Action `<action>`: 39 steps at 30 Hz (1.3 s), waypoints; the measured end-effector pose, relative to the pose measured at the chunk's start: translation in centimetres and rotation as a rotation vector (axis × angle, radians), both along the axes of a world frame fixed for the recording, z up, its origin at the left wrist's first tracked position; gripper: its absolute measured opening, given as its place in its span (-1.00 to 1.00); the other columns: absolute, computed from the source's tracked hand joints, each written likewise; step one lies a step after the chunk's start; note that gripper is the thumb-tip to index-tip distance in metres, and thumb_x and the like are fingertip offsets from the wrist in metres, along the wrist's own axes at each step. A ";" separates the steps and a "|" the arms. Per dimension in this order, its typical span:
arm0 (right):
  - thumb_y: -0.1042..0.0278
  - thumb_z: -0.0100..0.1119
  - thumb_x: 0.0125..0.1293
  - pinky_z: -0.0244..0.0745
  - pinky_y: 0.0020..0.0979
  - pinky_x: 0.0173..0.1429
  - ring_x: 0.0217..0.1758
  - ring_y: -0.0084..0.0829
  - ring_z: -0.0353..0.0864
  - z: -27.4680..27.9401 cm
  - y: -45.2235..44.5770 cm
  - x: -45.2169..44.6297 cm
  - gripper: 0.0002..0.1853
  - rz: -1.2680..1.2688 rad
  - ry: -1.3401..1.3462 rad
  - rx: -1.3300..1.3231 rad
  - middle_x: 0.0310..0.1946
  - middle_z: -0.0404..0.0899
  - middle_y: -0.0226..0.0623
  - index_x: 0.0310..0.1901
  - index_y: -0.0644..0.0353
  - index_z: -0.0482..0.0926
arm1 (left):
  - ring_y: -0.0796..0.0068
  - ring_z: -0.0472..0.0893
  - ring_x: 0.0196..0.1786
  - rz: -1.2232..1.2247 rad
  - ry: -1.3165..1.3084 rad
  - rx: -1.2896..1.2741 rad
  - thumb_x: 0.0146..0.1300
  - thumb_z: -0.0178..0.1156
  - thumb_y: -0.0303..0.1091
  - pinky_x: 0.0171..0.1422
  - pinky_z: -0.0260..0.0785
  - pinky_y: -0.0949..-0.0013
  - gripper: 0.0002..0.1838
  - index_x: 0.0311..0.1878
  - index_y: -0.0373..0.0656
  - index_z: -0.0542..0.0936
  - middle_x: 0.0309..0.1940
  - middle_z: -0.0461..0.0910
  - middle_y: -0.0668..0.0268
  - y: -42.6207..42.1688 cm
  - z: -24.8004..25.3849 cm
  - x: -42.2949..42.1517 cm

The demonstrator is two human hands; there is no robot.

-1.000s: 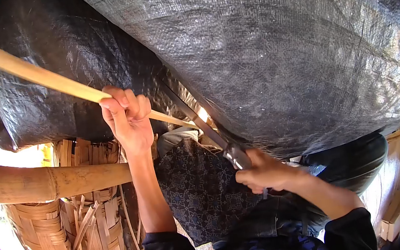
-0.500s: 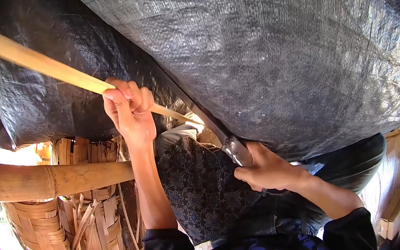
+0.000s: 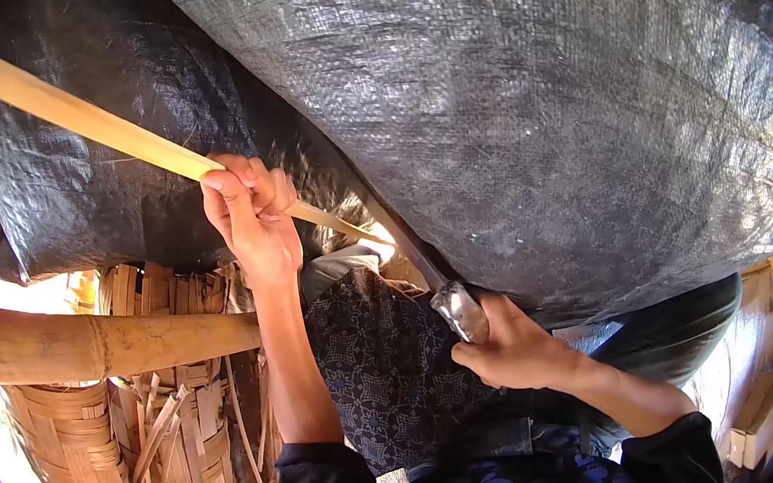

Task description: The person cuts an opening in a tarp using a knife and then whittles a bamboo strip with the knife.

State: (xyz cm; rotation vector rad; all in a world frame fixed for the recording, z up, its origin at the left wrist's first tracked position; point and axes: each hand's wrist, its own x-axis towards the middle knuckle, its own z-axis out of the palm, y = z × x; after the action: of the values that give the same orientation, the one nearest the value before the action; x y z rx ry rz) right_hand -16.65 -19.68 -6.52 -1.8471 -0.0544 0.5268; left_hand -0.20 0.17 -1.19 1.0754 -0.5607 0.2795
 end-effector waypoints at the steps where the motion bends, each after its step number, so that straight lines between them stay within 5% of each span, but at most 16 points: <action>1: 0.42 0.06 0.12 0.29 -0.47 -0.65 -0.72 -0.54 0.36 -0.4 0.4 -0.3 -0.47 -0.030 -0.008 -0.021 -0.67 0.36 -0.31 0.08 0.42 0.11 | 0.69 -0.08 -0.65 0.017 0.007 -0.010 0.38 -0.12 -0.07 -0.54 -0.20 0.52 -0.69 -0.39 -0.08 0.26 -0.69 -0.03 0.52 0.2 -0.1 0.0; 2: 0.42 0.06 0.12 0.29 -0.46 -0.65 -0.72 -0.54 0.37 -0.5 0.8 -0.4 -0.47 -0.062 -0.017 -0.041 -0.66 0.36 -0.30 0.08 0.42 0.12 | 0.69 -0.08 -0.65 0.032 0.014 -0.020 0.38 -0.12 -0.07 -0.54 -0.20 0.52 -0.69 -0.39 -0.08 0.27 -0.69 -0.03 0.52 0.3 -0.1 0.0; 3: 0.44 0.04 0.13 0.30 -0.45 -0.65 -0.73 -0.54 0.36 -0.3 1.2 0.0 -0.57 -0.089 0.356 0.171 -0.68 0.35 -0.31 0.00 0.40 0.17 | 0.69 -0.08 -0.65 0.035 0.011 -0.022 0.38 -0.12 -0.07 -0.54 -0.20 0.52 -0.69 -0.39 -0.08 0.27 -0.69 -0.03 0.52 0.4 -0.2 0.0; 6: 0.36 0.09 0.09 0.25 -0.42 -0.73 -0.75 -0.50 0.38 -3.1 1.2 0.2 -0.52 -0.014 0.519 0.053 -0.62 0.39 -0.23 -0.01 0.40 0.18 | 0.70 -0.08 -0.65 0.054 0.041 -0.051 0.38 -0.12 -0.05 -0.54 -0.20 0.52 -0.68 -0.39 -0.08 0.27 -0.69 -0.03 0.52 0.4 -0.1 -0.2; 7: 0.34 0.08 0.09 0.27 -0.43 -0.72 -0.75 -0.49 0.38 -4.5 1.3 0.0 -0.58 -0.100 0.583 0.166 -0.74 0.33 -0.34 -0.10 0.37 0.20 | 0.70 -0.08 -0.65 0.058 0.032 -0.040 0.38 -0.12 -0.06 -0.54 -0.20 0.52 -0.68 -0.38 -0.08 0.27 -0.69 -0.03 0.52 0.4 -0.2 -0.2; 12: 0.31 0.12 0.06 0.35 -0.36 -0.67 -0.61 -0.44 0.49 -0.4 0.4 -1.3 -0.42 -0.004 0.521 -0.107 -0.26 0.41 0.00 0.08 0.38 0.15 | 0.70 -0.06 -0.65 0.090 0.029 -0.038 0.39 -0.13 -0.07 -0.54 -0.18 0.54 -0.69 -0.36 -0.09 0.26 -0.69 -0.01 0.52 0.5 -0.5 -0.1; 14: 0.30 0.15 0.05 0.39 -0.35 -0.61 -0.55 -0.43 0.51 -1.8 0.5 -2.5 -0.34 0.000 0.069 -0.065 -0.04 0.27 0.08 0.15 0.37 0.10 | 0.69 -0.06 -0.66 0.046 0.026 -0.041 0.39 -0.14 -0.06 -0.54 -0.18 0.53 -0.69 -0.36 -0.09 0.26 -0.69 -0.01 0.52 1.2 -0.7 -0.1; 15: 0.33 0.14 0.07 0.37 -0.40 -0.61 -0.62 -0.45 0.46 -1.8 0.8 -2.5 -0.36 -0.028 0.114 -0.030 -0.25 0.41 0.01 0.15 0.37 0.11 | 0.69 -0.06 -0.66 -0.009 0.018 -0.037 0.39 -0.15 -0.06 -0.54 -0.17 0.53 -0.68 -0.37 -0.09 0.26 -0.70 -0.01 0.52 1.6 -0.7 0.0; 16: 0.33 0.14 0.07 0.37 -0.40 -0.61 -0.62 -0.45 0.46 -1.9 1.0 -2.3 -0.36 -0.027 0.116 -0.030 -0.25 0.41 0.01 0.15 0.37 0.11 | 0.69 -0.06 -0.66 -0.008 0.019 -0.037 0.39 -0.15 -0.06 -0.54 -0.17 0.53 -0.68 -0.37 -0.09 0.26 -0.70 -0.01 0.52 1.9 -0.8 -0.1; 19: 0.48 0.02 0.11 0.28 -0.42 -0.66 -0.76 -0.52 0.33 -3.1 1.7 -1.0 -0.72 -0.031 0.592 0.239 -0.75 0.29 -0.32 -0.17 0.34 0.23 | 0.69 -0.06 -0.67 -0.115 -0.025 -0.045 0.40 -0.17 -0.08 -0.54 -0.16 0.52 -0.69 -0.38 -0.09 0.25 -0.71 0.00 0.51 2.5 -0.9 -0.5; 22: 0.47 0.02 0.10 0.26 -0.42 -0.67 -0.76 -0.54 0.31 -4.2 1.0 -1.1 -0.79 -0.112 0.660 0.310 -0.73 0.27 -0.33 -0.29 0.29 0.21 | 0.68 -0.06 -0.67 -0.066 -0.016 -0.027 0.40 -0.22 0.00 -0.53 -0.15 0.51 -0.62 -0.41 -0.08 0.24 -0.71 0.02 0.51 3.1 -0.8 -0.4; 25: 0.46 0.05 0.10 0.26 -0.43 -0.67 -0.74 -0.53 0.35 -3.2 -0.3 -2.1 -0.64 -0.075 0.596 0.161 -0.69 0.30 -0.34 -0.11 0.39 0.21 | 0.62 0.00 -0.66 -0.254 0.039 -0.121 0.33 -0.29 0.22 -0.51 -0.11 0.49 -0.45 -0.54 -0.07 0.24 -0.71 0.06 0.48 4.2 -0.4 -1.0; 29: 0.42 0.10 0.11 0.26 -0.44 -0.67 -0.72 -0.55 0.36 0.9 -1.6 -0.8 -0.49 -0.037 0.469 -0.005 -0.63 0.35 -0.32 0.05 0.43 0.17 | 0.56 0.10 -0.62 0.164 0.186 -0.121 0.33 -0.22 0.09 -0.47 -0.07 0.48 -0.45 -0.71 -0.04 0.13 -0.71 0.08 0.43 3.2 1.4 -1.8; 34: 0.46 0.12 0.04 0.29 -0.51 -0.63 -0.71 -0.57 0.38 -1.1 -3.7 2.7 -0.72 -0.122 0.290 -0.064 -0.65 0.41 -0.37 -0.19 0.30 0.36 | 0.60 0.06 -0.65 0.089 0.234 -0.096 0.31 -0.16 0.02 -0.49 -0.10 0.48 -0.51 -0.69 -0.01 0.11 -0.75 0.03 0.46 4.3 1.4 -2.1; 39: 0.48 0.12 0.01 0.20 -0.50 -0.68 -0.75 -0.58 0.32 -2.0 -5.8 7.4 -0.79 -0.137 0.303 -0.115 -0.69 0.37 -0.40 -0.32 0.26 0.34 | 0.63 -0.03 -0.67 0.094 0.368 -0.132 0.30 -0.13 -0.06 -0.50 -0.13 0.48 -0.53 -0.70 0.01 0.05 -0.80 -0.05 0.48 3.6 0.7 -2.0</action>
State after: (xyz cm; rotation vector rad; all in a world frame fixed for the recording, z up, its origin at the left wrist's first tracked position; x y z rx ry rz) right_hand -9.29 -25.43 -8.54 -1.8470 0.3097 0.7188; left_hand -2.17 3.82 -0.47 0.9963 -0.1602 0.1914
